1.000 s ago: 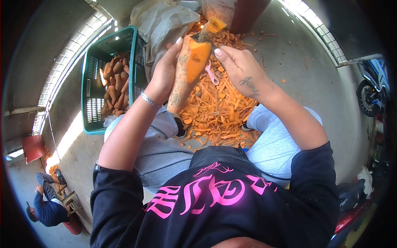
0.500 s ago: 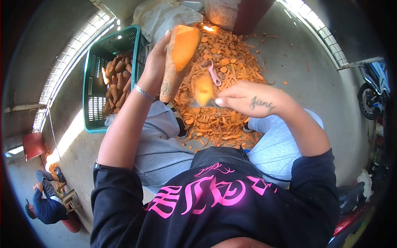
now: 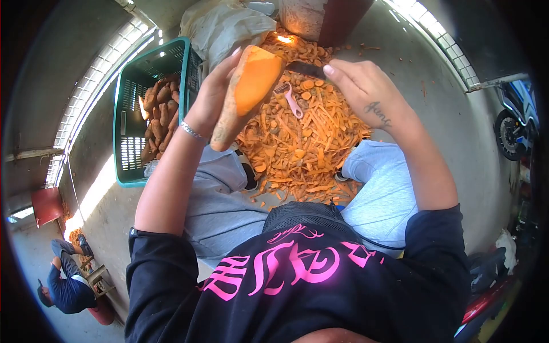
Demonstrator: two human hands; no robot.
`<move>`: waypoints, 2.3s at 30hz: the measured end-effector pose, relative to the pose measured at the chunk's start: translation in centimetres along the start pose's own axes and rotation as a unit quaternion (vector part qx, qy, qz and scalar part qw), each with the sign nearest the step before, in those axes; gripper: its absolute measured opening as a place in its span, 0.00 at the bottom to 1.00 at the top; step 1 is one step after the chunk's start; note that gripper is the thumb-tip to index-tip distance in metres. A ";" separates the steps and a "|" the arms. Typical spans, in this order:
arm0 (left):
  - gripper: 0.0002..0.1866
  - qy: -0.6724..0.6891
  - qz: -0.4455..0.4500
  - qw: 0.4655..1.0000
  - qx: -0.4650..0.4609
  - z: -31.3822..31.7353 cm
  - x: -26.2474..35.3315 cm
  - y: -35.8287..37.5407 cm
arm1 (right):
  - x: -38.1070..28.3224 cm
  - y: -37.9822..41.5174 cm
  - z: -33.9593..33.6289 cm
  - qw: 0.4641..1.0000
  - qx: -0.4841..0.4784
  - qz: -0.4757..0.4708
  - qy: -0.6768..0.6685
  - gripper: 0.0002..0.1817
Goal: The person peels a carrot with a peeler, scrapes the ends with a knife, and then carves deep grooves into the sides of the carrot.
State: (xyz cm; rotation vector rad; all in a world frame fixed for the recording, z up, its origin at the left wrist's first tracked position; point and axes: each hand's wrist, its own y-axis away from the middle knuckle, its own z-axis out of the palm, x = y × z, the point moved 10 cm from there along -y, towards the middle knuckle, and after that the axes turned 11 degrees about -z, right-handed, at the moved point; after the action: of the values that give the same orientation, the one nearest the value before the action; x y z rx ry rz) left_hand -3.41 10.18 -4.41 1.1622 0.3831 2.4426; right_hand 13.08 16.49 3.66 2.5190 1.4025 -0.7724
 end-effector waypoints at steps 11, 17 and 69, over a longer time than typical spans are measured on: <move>0.21 -0.106 -0.177 0.978 -0.022 2.1 -5.0 0.9 | -1.4 -1.3 1.6 0.986 -0.078 -0.089 -0.117 0.23; 0.23 -0.209 -0.189 0.957 -0.064 3.4 -5.5 1.7 | -2.9 -1.2 2.5 0.982 -0.105 -0.109 -0.112 0.24; 0.29 -0.190 0.210 0.891 0.354 -9.0 7.6 1.9 | -20.3 2.5 -0.1 0.901 -0.220 -0.365 -0.084 0.19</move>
State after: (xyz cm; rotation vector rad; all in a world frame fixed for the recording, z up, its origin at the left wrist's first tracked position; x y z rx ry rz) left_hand -15.28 11.49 -4.05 2.1812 1.0448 2.3759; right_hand 6.47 -0.01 13.82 1.5307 2.1773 -0.6396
